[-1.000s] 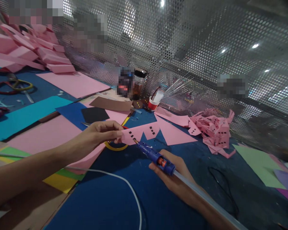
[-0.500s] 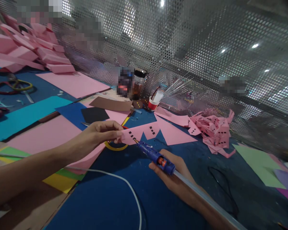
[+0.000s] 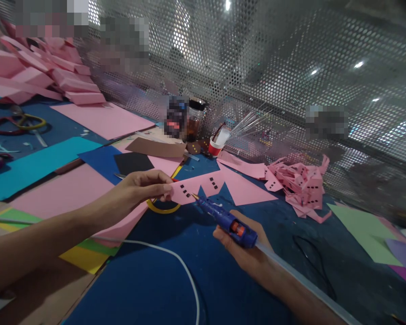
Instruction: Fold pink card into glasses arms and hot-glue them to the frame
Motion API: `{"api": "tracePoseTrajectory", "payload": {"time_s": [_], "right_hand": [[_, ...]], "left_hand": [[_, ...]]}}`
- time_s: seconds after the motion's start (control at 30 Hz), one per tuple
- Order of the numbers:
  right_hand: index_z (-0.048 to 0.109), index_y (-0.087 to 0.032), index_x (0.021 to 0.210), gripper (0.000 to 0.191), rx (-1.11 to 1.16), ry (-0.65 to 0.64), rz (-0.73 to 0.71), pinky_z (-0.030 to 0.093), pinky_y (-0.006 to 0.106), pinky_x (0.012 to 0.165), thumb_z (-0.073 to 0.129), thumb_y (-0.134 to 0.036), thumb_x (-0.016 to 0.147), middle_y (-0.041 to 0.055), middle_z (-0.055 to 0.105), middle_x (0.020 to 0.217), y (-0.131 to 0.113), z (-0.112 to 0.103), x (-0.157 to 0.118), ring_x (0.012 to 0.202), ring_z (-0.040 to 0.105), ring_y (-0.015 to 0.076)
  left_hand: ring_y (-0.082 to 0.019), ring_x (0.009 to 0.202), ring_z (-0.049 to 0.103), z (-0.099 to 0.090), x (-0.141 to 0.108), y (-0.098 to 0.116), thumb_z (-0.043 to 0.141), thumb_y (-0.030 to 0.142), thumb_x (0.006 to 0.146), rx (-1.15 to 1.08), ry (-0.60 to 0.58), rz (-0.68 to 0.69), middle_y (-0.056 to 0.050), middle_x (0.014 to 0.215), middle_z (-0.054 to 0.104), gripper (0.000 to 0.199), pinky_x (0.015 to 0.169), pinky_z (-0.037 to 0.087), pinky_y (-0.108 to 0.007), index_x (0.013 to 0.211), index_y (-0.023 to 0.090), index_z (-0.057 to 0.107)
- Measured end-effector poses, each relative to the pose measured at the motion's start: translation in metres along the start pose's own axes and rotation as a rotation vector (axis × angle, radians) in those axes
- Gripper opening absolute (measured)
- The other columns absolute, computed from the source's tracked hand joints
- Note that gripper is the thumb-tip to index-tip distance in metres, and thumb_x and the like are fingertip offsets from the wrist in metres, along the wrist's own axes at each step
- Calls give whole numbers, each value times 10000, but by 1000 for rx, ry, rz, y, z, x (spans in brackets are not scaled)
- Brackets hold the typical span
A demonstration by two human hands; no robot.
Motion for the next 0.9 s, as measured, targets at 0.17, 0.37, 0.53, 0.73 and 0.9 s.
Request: {"api": "tracePoseTrajectory", "payload": {"time_s": [0.17,0.37,0.53,0.73,0.9], "right_hand": [[733,-203,998,361,120,84,104,535,246,593,700,-554,922,3,671,723,17,-3,-3,627,630,148],[760,-183,1014,414,185,211,101,533,261,551,699,-581,915,-1,641,625,21,-13,4,564,629,158],[764,-168,1024,446,101,325,63,520,281,567,647,-591,945,-5,624,588,21,-39,0,543,621,165],[743,-196,987,422,-169,489,135,516,312,603,684,-603,894,36,719,724,41,-62,-39,605,661,209],[696,-221,1101,318,-466,381,212,479,317,609,629,-489,943,35,751,748,64,-58,-62,667,723,259]], "left_hand": [[-152,752,582,1,0,1,777,402,885,-2,32,-12,-58,827,678,223,683,496,-241,862,180,759],[-155,736,580,-1,3,-1,777,420,874,5,18,15,-63,831,688,235,665,485,-242,852,186,757],[-144,702,560,-1,2,2,793,434,855,-4,32,20,-55,816,676,257,634,466,-242,853,179,755],[-125,685,563,3,1,2,820,394,838,-40,26,27,-30,790,680,225,620,447,-226,814,182,748],[-152,719,643,2,3,7,851,388,787,-62,45,45,-30,774,709,245,688,515,-251,830,172,743]]}}
Point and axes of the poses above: each hand's wrist, its own x-axis towards the middle knuckle, its own z-axis out of the palm, y = z × x, the point moved 5 cm from there along x, towards the middle knuckle
